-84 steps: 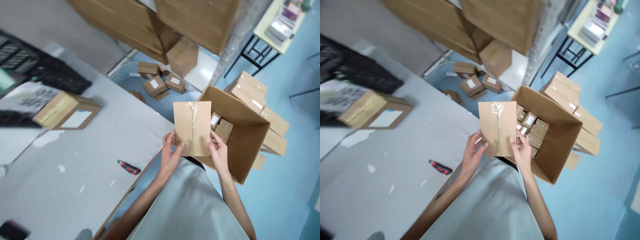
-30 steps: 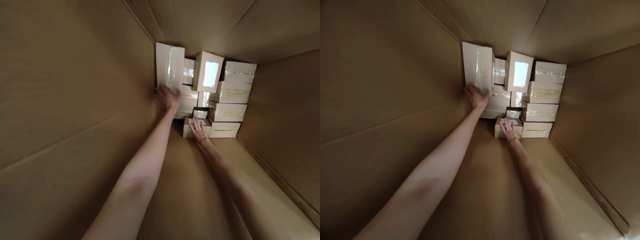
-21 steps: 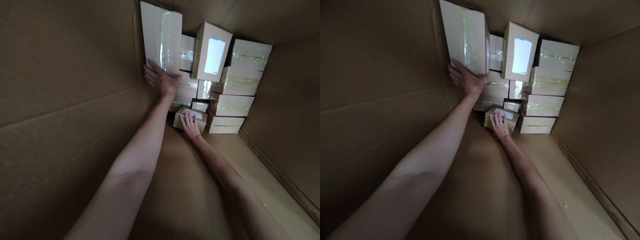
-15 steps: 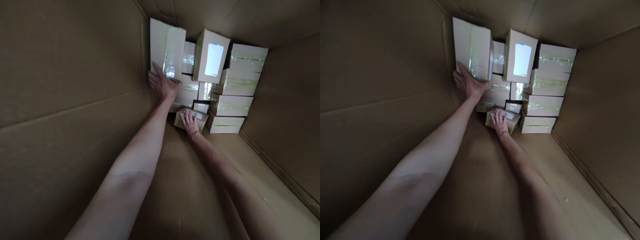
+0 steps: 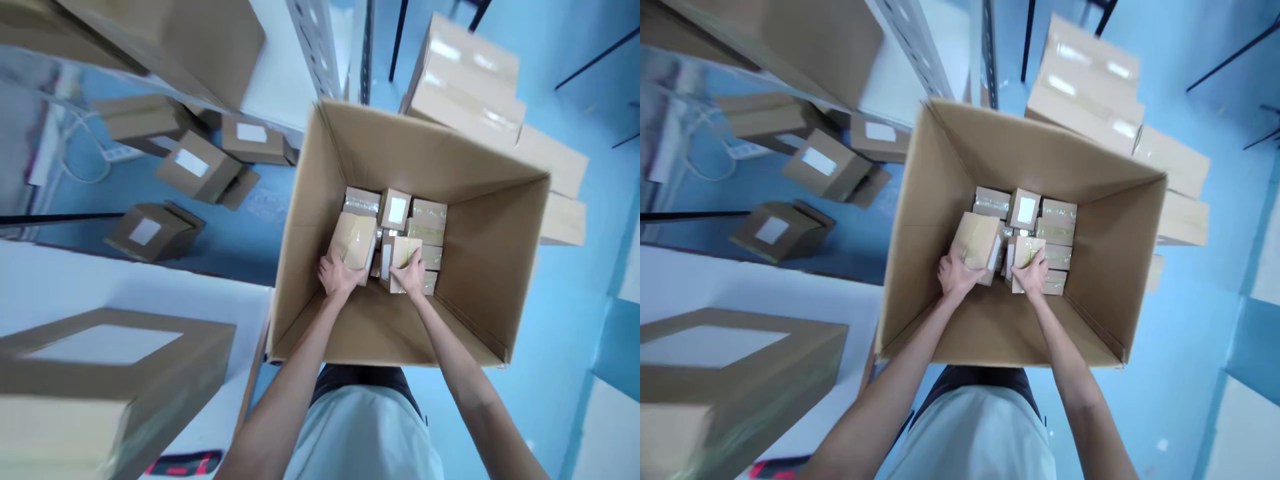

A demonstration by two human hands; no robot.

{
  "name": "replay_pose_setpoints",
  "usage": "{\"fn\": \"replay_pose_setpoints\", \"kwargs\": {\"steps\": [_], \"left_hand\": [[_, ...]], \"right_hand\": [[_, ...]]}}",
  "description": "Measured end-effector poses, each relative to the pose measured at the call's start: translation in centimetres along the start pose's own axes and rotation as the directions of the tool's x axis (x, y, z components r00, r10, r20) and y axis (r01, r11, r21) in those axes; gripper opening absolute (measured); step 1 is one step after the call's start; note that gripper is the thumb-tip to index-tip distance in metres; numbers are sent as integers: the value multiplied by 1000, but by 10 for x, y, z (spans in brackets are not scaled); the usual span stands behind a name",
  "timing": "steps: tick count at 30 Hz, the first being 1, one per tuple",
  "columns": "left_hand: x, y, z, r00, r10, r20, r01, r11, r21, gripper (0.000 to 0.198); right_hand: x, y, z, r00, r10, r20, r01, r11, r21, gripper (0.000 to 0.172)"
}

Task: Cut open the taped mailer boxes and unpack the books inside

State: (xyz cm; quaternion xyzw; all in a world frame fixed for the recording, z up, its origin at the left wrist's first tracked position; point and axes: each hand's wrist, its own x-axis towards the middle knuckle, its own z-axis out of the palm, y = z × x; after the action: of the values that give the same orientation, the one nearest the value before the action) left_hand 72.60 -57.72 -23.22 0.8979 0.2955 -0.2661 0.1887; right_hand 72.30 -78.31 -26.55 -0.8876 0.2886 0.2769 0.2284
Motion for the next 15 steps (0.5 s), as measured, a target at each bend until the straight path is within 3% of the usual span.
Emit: {"fn": "replay_pose_setpoints", "kwargs": {"steps": [4, 9, 12, 15], "left_hand": [[-94, 5, -83, 987, 116, -113, -134, 975, -178, 128], [-209, -25, -184, 904, 149, -402, -314, 868, -384, 133], [-258, -66, -231, 843, 30, -537, -328, 820, -470, 137], [-294, -128, -259, 760, -164, -628, -289, 781, -553, 135]], "right_hand": [[-92, -19, -98, 955, -187, -231, 205, 977, 54, 132], [-216, -37, -196, 800, -404, -443, 493, 864, 103, 136], [-267, -67, -223, 685, -581, -439, 678, 730, 91, 137], [-305, -113, -221, 553, -760, -342, 825, 557, 98, 133]]}}
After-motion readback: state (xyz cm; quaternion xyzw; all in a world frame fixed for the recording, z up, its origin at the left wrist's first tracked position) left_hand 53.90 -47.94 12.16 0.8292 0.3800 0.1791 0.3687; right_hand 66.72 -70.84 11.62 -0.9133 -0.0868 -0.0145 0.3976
